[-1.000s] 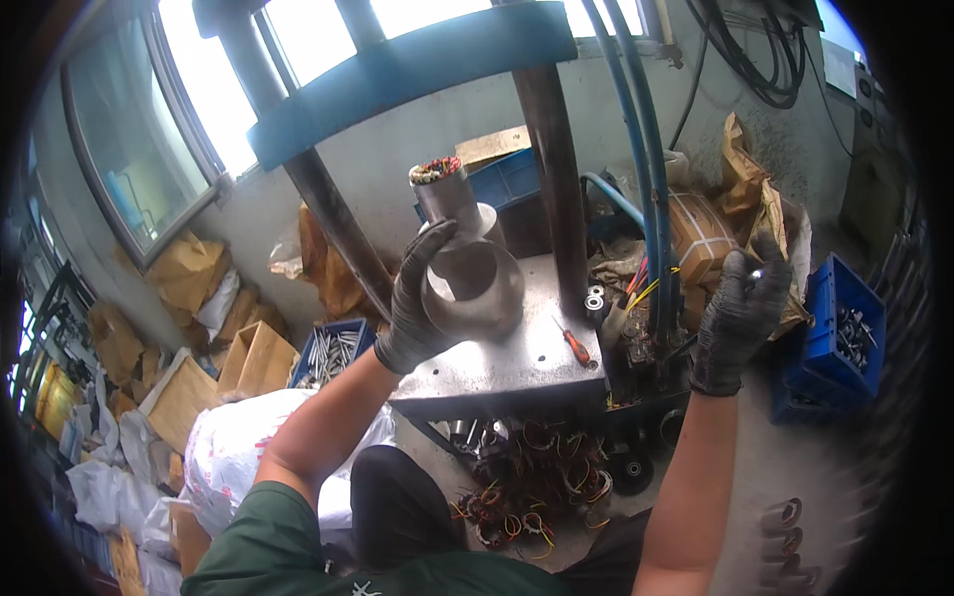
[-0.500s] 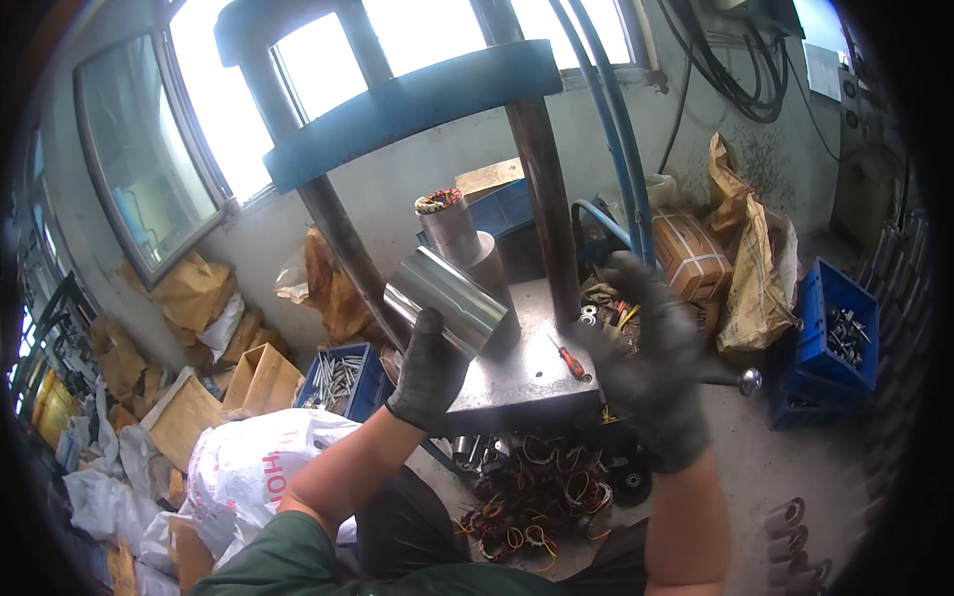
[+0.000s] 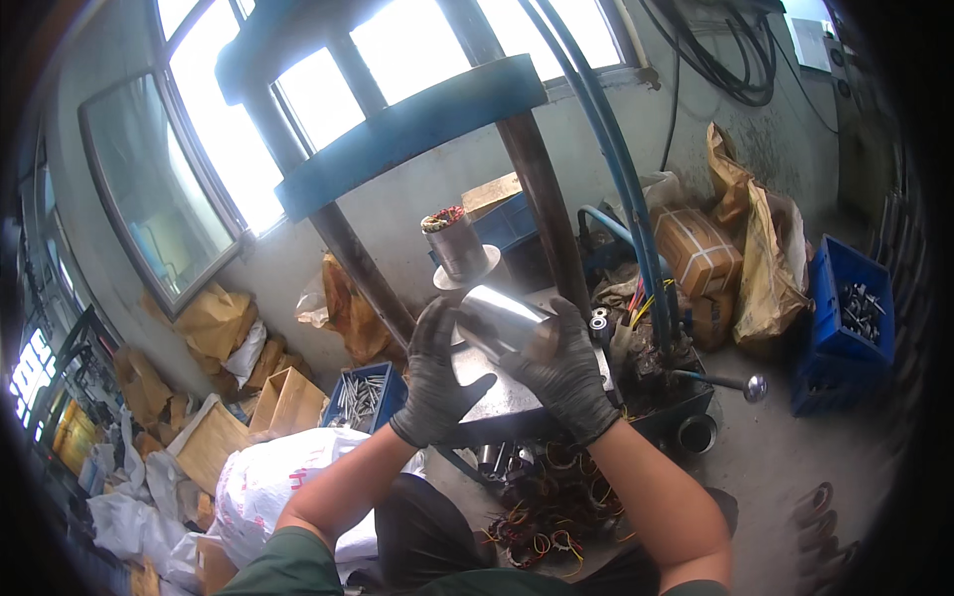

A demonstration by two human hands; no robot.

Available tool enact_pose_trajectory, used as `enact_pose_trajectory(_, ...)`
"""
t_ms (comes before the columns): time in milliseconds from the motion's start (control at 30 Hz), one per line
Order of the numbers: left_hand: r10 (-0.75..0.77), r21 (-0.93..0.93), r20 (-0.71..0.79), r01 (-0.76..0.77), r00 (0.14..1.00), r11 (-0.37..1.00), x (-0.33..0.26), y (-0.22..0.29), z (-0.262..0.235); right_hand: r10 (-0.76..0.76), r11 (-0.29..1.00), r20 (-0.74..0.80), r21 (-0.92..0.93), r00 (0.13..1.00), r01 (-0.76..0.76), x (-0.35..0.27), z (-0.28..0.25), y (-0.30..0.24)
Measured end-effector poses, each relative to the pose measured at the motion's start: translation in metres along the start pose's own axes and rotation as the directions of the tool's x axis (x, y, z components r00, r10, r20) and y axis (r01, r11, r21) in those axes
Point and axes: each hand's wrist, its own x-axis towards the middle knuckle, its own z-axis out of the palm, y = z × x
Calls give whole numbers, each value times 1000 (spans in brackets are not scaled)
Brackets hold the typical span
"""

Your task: Assembling motor stators by inserting them into metal housings and using a press.

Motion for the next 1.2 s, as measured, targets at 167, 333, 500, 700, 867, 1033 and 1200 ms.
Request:
enact_pose_trajectory(167,210,-16,82,-210,974,978,23,-19,19,109,994,86,10,990,-110,-2,3,0)
enact_pose_trajectory(333,-354,-824,404,168,843,-541,66,-30,18,-187,601,162,-761,969,244,-23,14,-60)
enact_pose_trajectory(500,-623,-936,-203,38,756,350,120,-97,18,-103,400,277,-868,955,295,-22,10,-70)
enact_pose_trajectory(700,-719,-961,-213,-11,662,275,152,-111,39,86,138,407,-909,909,394,-25,6,-57)
enact_pose_trajectory(867,-616,-916,-196,83,763,394,169,-126,46,221,62,376,-926,900,372,-27,6,-58)
enact_pose_trajectory(1033,-664,-832,-237,205,709,515,186,-133,47,309,13,364,-925,878,379,-27,4,-55)
enact_pose_trajectory(1200,-635,-856,-222,164,740,491,181,-134,53,464,-14,336,-922,820,387,-27,6,-58)
